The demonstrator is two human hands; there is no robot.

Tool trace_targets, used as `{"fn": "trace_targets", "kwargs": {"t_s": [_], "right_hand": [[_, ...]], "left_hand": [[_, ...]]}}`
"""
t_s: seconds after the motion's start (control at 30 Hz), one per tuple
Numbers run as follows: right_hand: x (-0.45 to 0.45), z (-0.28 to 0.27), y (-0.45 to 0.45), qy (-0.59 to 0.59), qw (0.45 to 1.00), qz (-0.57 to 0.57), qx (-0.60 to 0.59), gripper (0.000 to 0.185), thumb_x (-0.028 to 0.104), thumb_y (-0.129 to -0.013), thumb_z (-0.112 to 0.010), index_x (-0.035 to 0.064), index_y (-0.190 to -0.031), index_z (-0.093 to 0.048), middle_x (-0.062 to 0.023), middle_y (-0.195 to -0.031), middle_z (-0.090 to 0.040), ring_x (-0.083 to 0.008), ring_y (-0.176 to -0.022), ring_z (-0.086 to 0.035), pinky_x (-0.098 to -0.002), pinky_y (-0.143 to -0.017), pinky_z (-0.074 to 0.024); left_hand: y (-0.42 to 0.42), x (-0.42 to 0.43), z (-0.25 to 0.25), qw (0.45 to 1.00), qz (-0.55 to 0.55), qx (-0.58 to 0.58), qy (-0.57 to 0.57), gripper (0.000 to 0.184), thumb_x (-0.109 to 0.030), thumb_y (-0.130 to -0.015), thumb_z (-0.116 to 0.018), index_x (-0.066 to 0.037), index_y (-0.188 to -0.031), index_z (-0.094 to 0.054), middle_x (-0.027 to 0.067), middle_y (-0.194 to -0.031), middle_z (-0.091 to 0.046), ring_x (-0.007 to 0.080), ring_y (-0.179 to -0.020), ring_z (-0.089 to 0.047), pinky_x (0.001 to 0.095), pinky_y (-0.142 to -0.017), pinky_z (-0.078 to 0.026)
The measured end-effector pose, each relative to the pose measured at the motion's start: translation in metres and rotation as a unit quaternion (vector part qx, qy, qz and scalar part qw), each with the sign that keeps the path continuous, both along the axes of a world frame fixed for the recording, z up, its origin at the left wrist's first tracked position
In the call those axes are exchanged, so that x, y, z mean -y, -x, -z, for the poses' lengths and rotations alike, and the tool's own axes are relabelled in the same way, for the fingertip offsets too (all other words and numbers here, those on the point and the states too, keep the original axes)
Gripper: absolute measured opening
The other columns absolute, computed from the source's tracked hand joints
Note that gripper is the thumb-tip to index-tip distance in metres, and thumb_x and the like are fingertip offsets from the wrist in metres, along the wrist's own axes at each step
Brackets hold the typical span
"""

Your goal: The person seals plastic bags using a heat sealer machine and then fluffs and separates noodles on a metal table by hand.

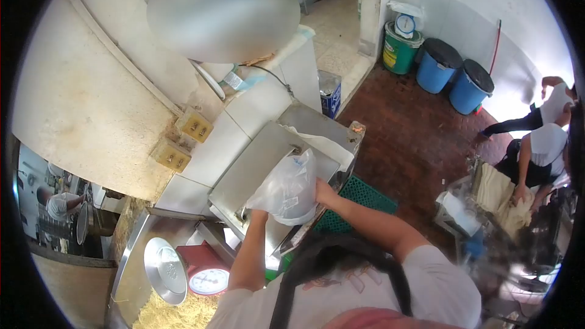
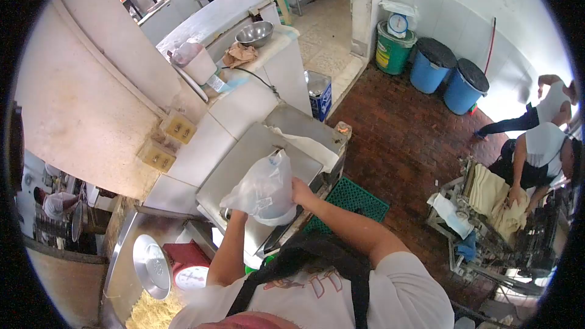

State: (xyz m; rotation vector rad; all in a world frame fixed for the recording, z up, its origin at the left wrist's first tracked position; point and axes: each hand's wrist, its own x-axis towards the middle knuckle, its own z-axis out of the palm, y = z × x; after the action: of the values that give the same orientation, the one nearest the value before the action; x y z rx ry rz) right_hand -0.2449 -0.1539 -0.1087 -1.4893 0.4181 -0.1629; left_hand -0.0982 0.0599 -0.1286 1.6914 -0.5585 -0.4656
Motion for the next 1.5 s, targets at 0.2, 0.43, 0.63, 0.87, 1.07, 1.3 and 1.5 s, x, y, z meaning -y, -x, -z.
{"fn": "trace_targets", "kwargs": {"t_s": [0.2, 0.43, 0.63, 0.87, 1.07, 1.3, 1.5], "right_hand": [[-0.002, -0.011, 0.003, 0.032, 0.999, -0.003, -0.002, 0.041, 0.01, -0.086, -0.065, -0.001, -0.126, -0.061, -0.0158, -0.114, -0.069, -0.0239, -0.104, -0.065, -0.0373, -0.091, -0.0515], [0.0, 0.007, -0.001, 0.016, 1.0, 0.002, 0.013, 0.04, 0.019, -0.084, -0.069, 0.0029, -0.12, -0.065, -0.0177, -0.113, -0.07, -0.0286, -0.105, -0.067, -0.0387, -0.091, -0.0511], [-0.004, -0.001, -0.001, 0.128, 0.991, 0.048, 0.005, 0.045, 0.022, -0.082, -0.071, 0.0036, -0.122, -0.065, -0.0196, -0.115, -0.069, -0.0317, -0.108, -0.066, -0.0412, -0.093, -0.0509], [0.008, 0.038, -0.016, 0.099, 0.995, 0.008, -0.013, 0.044, 0.019, -0.086, -0.067, 0.0045, -0.127, -0.061, -0.0202, -0.123, -0.066, -0.0315, -0.116, -0.063, -0.0415, -0.098, -0.0477], [-0.002, -0.039, 0.011, 0.08, 0.996, -0.016, -0.041, 0.034, 0.011, -0.091, -0.058, 0.0022, -0.123, -0.06, -0.0196, -0.113, -0.069, -0.0349, -0.109, -0.065, -0.0401, -0.093, -0.0498], [0.0, -0.01, 0.0, 0.131, 0.991, 0.016, -0.011, 0.03, 0.011, -0.09, -0.058, -0.0005, -0.118, -0.063, -0.0234, -0.113, -0.068, -0.0356, -0.108, -0.065, -0.0411, -0.092, -0.05], [-0.002, 0.005, -0.003, 0.12, 0.992, 0.025, -0.015, 0.033, 0.016, -0.091, -0.057, 0.0009, -0.119, -0.064, -0.024, -0.115, -0.067, -0.037, -0.11, -0.064, -0.0425, -0.093, -0.0498]], "left_hand": [[0.003, 0.002, -0.009, 0.995, -0.031, -0.088, 0.028, 0.043, -0.02, -0.096, -0.061, 0.001, -0.133, -0.056, 0.0117, -0.127, -0.062, 0.0225, -0.113, -0.06, 0.035, -0.098, -0.048], [0.008, 0.008, -0.025, 0.991, -0.048, -0.123, 0.029, 0.045, -0.023, -0.096, -0.062, -0.002, -0.135, -0.054, 0.0086, -0.125, -0.063, 0.0197, -0.109, -0.061, 0.033, -0.093, -0.052], [0.009, 0.019, -0.044, 0.996, -0.032, -0.089, -0.002, 0.045, -0.025, -0.099, -0.058, -0.001, -0.137, -0.052, 0.0098, -0.127, -0.061, 0.0205, -0.113, -0.06, 0.0351, -0.096, -0.051], [-0.003, 0.012, -0.007, 0.989, -0.056, -0.135, 0.003, 0.045, -0.024, -0.096, -0.059, 0.002, -0.133, -0.055, 0.0146, -0.127, -0.063, 0.0248, -0.113, -0.059, 0.0356, -0.098, -0.048], [0.025, 0.022, -0.078, 0.995, -0.027, -0.091, -0.024, 0.043, -0.021, -0.092, -0.064, 0.002, -0.129, -0.059, 0.0123, -0.119, -0.067, 0.0221, -0.106, -0.063, 0.0341, -0.092, -0.049], [0.005, 0.013, -0.029, 0.986, -0.02, -0.167, -0.016, 0.045, -0.024, -0.096, -0.06, -0.005, -0.136, -0.051, 0.0079, -0.12, -0.063, 0.0197, -0.105, -0.063, 0.034, -0.089, -0.054], [0.005, 0.014, -0.026, 0.994, -0.029, -0.103, -0.035, 0.046, -0.025, -0.097, -0.06, -0.003, -0.136, -0.051, 0.0075, -0.119, -0.063, 0.0192, -0.104, -0.062, 0.0336, -0.088, -0.053]]}}
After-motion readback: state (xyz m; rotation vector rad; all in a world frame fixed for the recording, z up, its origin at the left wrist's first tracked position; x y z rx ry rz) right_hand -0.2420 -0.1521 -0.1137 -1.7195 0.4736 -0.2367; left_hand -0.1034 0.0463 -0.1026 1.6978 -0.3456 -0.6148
